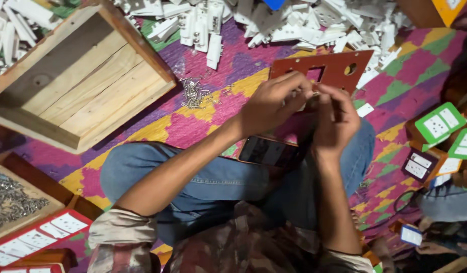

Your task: The person sits on the floor and assembles white electrical switch modules into a red switchboard frame. They insert the modules into the frame, then pick up screws and tighten them by hand to secure the switches in place.

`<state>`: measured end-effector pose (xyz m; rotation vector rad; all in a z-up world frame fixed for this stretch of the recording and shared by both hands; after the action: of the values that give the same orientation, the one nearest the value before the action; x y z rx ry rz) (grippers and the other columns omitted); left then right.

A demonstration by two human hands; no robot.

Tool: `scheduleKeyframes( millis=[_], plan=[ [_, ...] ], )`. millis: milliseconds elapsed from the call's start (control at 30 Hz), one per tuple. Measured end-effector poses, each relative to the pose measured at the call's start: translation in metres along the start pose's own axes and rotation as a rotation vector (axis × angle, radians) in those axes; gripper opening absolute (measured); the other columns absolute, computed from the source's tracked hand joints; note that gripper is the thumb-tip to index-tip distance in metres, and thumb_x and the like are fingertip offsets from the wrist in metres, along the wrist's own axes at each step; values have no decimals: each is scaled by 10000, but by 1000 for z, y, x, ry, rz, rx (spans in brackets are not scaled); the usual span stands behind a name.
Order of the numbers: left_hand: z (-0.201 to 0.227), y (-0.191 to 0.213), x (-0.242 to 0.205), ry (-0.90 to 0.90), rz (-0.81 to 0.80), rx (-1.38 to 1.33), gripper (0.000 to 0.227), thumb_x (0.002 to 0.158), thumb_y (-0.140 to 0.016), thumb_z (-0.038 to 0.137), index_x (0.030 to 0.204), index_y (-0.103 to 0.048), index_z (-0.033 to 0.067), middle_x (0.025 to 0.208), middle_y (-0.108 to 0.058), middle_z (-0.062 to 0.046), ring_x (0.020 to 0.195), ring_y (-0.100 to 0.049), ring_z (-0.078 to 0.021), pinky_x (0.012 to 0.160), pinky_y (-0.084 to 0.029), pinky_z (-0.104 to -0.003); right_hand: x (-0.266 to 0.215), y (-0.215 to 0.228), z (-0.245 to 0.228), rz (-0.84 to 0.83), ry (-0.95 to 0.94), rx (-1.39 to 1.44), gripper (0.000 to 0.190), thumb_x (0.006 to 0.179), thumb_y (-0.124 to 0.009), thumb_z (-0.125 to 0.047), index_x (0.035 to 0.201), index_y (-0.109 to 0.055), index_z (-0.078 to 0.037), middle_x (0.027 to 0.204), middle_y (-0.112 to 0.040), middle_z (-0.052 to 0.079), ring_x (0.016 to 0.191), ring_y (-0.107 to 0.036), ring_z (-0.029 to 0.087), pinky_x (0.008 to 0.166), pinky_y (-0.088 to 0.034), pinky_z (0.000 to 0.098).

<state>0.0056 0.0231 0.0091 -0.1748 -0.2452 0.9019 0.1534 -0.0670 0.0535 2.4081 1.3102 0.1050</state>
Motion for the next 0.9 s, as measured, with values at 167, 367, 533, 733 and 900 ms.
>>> scheduleKeyframes(
  millis=[167, 367, 533, 733, 900],
  plan=[
    [-7, -2, -1, 13, 3, 36, 271, 1100, -538, 341, 1114, -577, 73, 1063, -674, -99, 900, -706, -275, 763, -555, -359, 1, 4, -5, -124, 202, -172, 66, 1083, -661, 64, 1141, -666, 32, 1137, -683, 90, 1072, -665, 173, 971, -542, 282],
    [-16, 0, -4, -20, -25, 22, 333, 1165, -498, 404, 1151, -566, 78, 1053, -644, -97, 918, -705, -261, 816, -565, -344, 5, 1, -2, -11, -1, 53, 153, 981, -618, 54, 1117, -650, -10, 1055, -691, 52, 991, -666, 134, 921, -539, 261],
    [-20, -1, -4, -7, -23, 15, 319, 1159, -520, 388, 1158, -564, 72, 1055, -638, -100, 904, -698, -249, 816, -579, -336, 6, 2, -1, -124, 132, -89, 23, 1142, -678, 42, 1164, -680, 47, 1147, -681, 101, 1067, -671, 163, 980, -531, 260],
    [-26, -3, -6, -20, -17, 11, 306, 1166, -538, 379, 1147, -574, 76, 1034, -647, -84, 901, -701, -240, 803, -580, -339, 3, 0, 1, -18, 14, 108, 167, 977, -630, 33, 1134, -616, -19, 1033, -694, 42, 984, -664, 114, 913, -532, 234],
    [-37, -7, -8, -55, 30, 160, 255, 1162, -550, 354, 1130, -601, 106, 986, -664, -82, 882, -700, -267, 749, -534, -372, 7, 8, 5, -169, 110, -102, 80, 1140, -666, 70, 1216, -667, 43, 1118, -658, 87, 1026, -649, 157, 936, -511, 247]
  ],
)
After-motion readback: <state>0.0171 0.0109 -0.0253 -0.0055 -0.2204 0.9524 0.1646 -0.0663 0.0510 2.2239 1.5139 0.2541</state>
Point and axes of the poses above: each hand's wrist, its own x-axis towards the middle knuckle, its own y-axis out of the back of the hand, z = x × y, the point moved 1 cm from there along x, towards the middle knuckle
